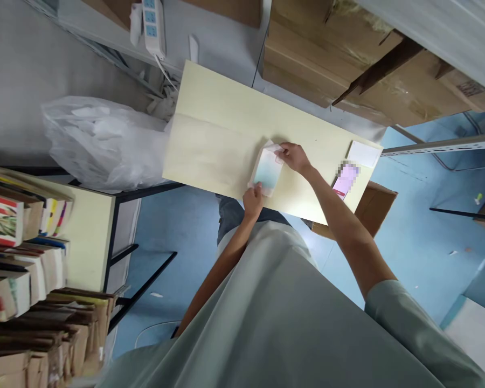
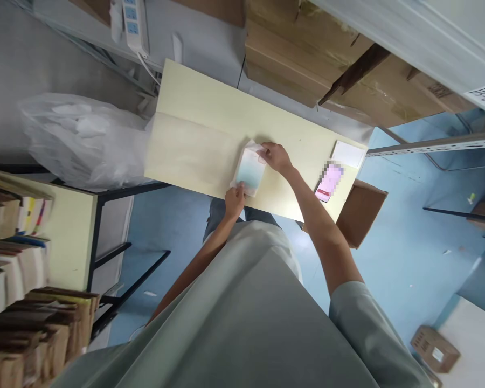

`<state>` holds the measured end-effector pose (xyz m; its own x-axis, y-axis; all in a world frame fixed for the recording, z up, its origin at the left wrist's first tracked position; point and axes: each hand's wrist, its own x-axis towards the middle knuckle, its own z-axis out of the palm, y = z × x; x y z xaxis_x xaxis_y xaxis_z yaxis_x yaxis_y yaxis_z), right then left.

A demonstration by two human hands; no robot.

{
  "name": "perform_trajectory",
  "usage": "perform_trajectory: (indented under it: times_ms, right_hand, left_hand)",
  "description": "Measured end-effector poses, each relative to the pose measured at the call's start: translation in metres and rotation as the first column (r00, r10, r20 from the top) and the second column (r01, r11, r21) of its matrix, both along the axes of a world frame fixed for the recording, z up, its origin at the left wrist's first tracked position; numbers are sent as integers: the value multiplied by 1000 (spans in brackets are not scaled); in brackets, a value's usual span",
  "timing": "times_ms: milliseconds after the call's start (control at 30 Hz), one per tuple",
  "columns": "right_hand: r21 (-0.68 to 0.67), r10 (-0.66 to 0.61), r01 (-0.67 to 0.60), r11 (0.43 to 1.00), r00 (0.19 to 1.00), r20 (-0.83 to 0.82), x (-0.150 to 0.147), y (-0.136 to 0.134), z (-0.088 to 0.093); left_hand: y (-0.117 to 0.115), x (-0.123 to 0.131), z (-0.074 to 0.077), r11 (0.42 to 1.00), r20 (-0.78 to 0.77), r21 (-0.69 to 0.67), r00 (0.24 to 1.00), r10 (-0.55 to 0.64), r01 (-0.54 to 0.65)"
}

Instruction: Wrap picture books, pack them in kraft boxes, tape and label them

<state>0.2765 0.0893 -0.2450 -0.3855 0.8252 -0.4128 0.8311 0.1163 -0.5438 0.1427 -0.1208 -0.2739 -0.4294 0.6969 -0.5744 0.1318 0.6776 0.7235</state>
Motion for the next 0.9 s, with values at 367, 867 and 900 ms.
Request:
perform_trajectory:
  times_ms: [367, 867, 900]
  right_hand:
    - [-28, -148, 149, 988, 988, 37, -22, -14, -14]
    - [204, 48, -87, 975, 981, 188, -16, -22, 6]
    - [234, 134, -174, 956, 975, 178, -17, -24, 9]
  left_hand:
    - [-1, -40, 3, 987, -114, -59, 981, -157, 151]
    - [17, -46, 1, 871, -381, 235, 865, -326, 432]
    - [16, -45, 2, 875, -374, 251, 875, -307, 415]
